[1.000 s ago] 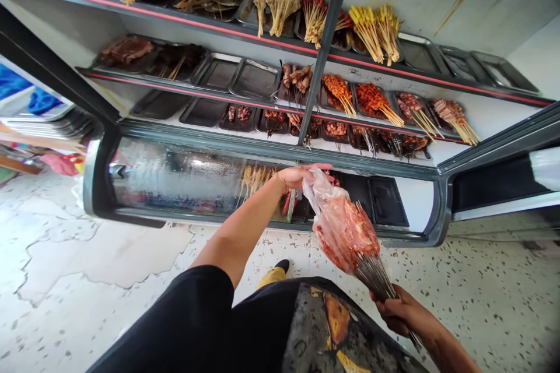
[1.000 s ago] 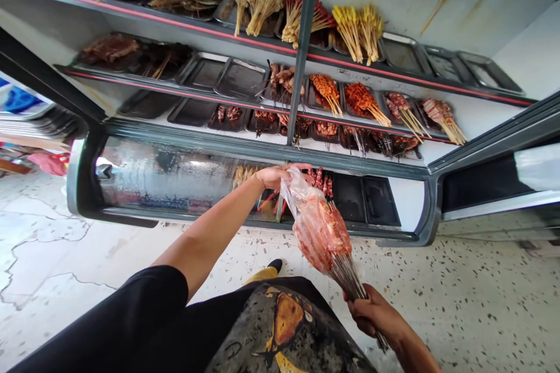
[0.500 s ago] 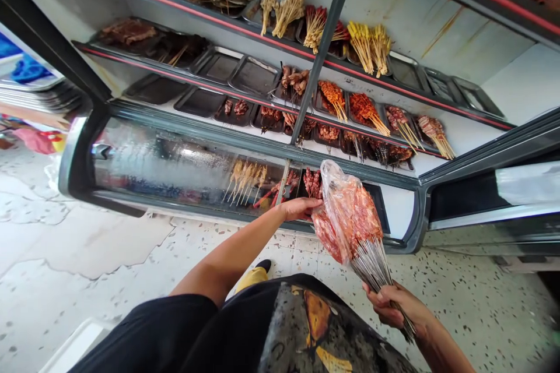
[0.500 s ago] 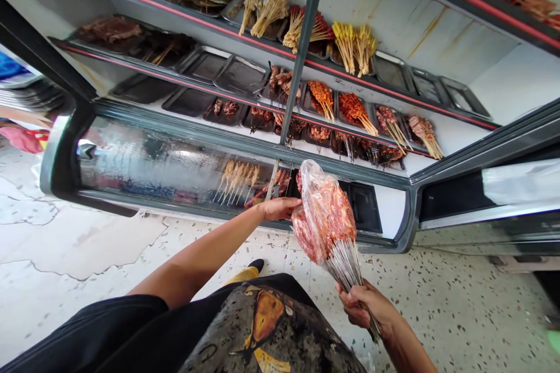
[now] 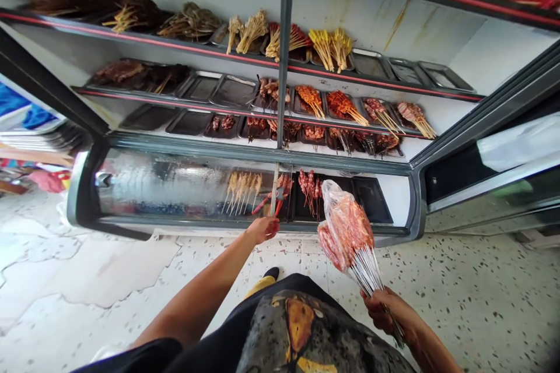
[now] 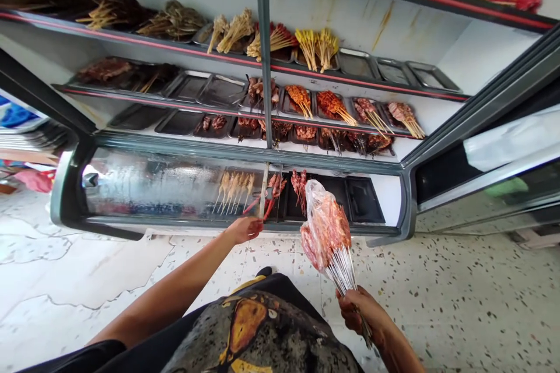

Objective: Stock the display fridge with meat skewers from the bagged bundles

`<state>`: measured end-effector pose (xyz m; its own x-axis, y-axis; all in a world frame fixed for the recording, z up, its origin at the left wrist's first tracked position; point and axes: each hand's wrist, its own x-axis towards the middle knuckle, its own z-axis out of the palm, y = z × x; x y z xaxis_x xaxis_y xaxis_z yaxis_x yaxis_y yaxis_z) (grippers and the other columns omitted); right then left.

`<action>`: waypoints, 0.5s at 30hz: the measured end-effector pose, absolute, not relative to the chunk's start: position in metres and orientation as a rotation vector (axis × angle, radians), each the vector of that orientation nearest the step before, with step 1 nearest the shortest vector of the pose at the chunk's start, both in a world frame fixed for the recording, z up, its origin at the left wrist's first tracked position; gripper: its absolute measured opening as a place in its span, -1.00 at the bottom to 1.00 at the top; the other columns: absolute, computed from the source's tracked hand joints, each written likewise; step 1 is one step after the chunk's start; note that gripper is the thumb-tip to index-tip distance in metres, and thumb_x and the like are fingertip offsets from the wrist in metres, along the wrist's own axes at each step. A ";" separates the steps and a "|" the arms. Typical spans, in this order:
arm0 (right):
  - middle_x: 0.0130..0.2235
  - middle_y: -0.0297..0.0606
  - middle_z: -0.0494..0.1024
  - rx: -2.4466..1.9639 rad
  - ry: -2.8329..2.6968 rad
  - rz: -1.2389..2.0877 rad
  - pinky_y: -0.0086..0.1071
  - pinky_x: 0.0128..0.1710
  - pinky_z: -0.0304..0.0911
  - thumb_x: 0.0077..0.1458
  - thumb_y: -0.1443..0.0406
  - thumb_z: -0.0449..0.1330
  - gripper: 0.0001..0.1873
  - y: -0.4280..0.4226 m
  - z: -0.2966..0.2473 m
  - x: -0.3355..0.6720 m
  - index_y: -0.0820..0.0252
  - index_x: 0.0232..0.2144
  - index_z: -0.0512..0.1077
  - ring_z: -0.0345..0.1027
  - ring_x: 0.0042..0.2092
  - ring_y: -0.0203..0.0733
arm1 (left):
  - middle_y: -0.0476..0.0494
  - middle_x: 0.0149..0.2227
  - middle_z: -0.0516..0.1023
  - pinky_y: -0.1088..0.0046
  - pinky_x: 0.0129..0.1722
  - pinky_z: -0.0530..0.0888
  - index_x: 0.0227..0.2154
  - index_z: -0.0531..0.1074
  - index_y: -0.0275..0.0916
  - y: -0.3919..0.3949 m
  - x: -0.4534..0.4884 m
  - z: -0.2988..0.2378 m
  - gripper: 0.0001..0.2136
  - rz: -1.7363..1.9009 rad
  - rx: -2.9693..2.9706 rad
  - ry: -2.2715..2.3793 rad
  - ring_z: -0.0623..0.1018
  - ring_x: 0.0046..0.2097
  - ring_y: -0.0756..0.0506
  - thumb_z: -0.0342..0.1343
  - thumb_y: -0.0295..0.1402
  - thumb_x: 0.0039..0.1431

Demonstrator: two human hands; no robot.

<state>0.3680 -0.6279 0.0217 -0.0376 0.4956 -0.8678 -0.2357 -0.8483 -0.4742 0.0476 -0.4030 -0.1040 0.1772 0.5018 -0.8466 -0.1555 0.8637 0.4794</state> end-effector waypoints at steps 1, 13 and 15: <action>-0.68 -0.63 0.12 -1.735 -0.254 1.924 -0.52 -0.70 -0.34 -0.44 0.22 0.21 -0.64 -0.634 0.018 0.372 0.18 -0.46 0.31 -0.20 -0.70 -0.55 | -0.10 -0.41 0.53 0.54 -0.41 0.40 -0.38 0.44 -0.30 -0.408 0.045 -0.106 -0.94 0.483 0.292 1.337 0.52 -0.43 0.01 0.16 -0.44 0.19; -0.73 -0.65 -0.01 -1.694 -0.195 1.838 -0.53 -0.70 -0.31 -0.45 0.18 0.17 -0.71 -0.684 -0.029 0.418 0.13 -0.55 0.25 -0.23 -0.71 -0.52 | -0.11 -0.47 0.51 0.59 -0.49 0.47 -0.41 0.40 -0.30 -0.473 0.024 -0.113 -0.90 0.554 0.132 1.492 0.52 -0.48 0.02 0.11 -0.53 0.23; -0.73 -0.66 -0.04 -1.670 -0.267 1.876 -0.52 -0.70 -0.32 -0.42 0.16 0.16 -0.71 -0.685 -0.029 0.423 0.12 -0.53 0.24 -0.25 -0.70 -0.51 | -0.11 -0.46 0.50 0.59 -0.51 0.46 -0.41 0.40 -0.30 -0.485 0.019 -0.113 -0.90 0.554 0.118 1.532 0.51 -0.50 0.02 0.11 -0.53 0.23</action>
<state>0.4226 -0.6846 -0.0289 -0.0221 0.5561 -0.8308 -0.3018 -0.7960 -0.5247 0.0190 -0.4846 -0.1134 -0.0569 0.4109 -0.9099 -0.2663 0.8721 0.4104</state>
